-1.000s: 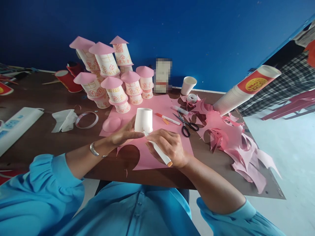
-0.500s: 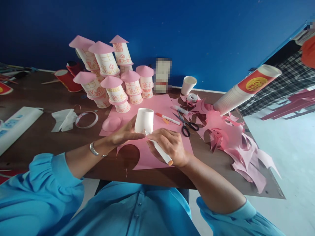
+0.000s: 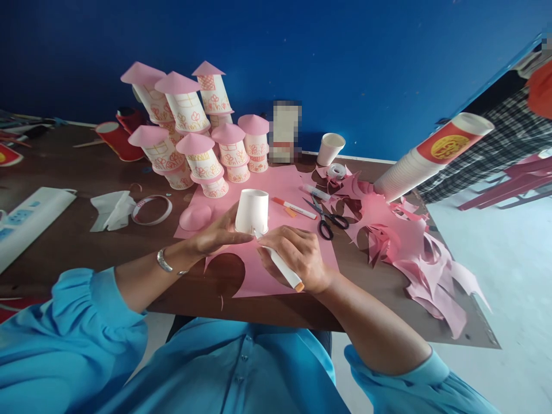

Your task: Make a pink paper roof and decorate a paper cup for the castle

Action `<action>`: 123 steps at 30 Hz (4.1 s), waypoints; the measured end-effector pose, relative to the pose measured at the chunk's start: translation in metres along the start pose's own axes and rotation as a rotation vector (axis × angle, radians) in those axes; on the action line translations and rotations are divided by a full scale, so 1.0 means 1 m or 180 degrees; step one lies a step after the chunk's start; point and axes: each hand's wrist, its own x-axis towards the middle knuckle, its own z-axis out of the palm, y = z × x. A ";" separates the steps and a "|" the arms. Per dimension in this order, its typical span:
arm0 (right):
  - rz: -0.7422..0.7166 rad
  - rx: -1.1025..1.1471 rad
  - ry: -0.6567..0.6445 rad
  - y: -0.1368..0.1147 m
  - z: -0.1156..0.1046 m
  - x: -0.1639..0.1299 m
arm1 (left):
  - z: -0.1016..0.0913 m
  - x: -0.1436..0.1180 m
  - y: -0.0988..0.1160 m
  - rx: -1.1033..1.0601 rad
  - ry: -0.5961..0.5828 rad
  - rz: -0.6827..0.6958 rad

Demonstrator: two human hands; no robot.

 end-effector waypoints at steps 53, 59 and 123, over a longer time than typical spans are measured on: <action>0.0066 -0.0135 -0.0149 0.000 -0.001 0.003 | 0.004 -0.001 0.006 0.0081 0.0023 -0.0083; 0.0060 -0.0120 -0.0123 0.000 0.000 0.003 | 0.005 -0.001 0.007 0.0095 0.0046 -0.0152; 0.0039 -0.0050 -0.0173 -0.002 0.000 0.003 | 0.004 -0.001 0.003 0.0132 0.0133 -0.0215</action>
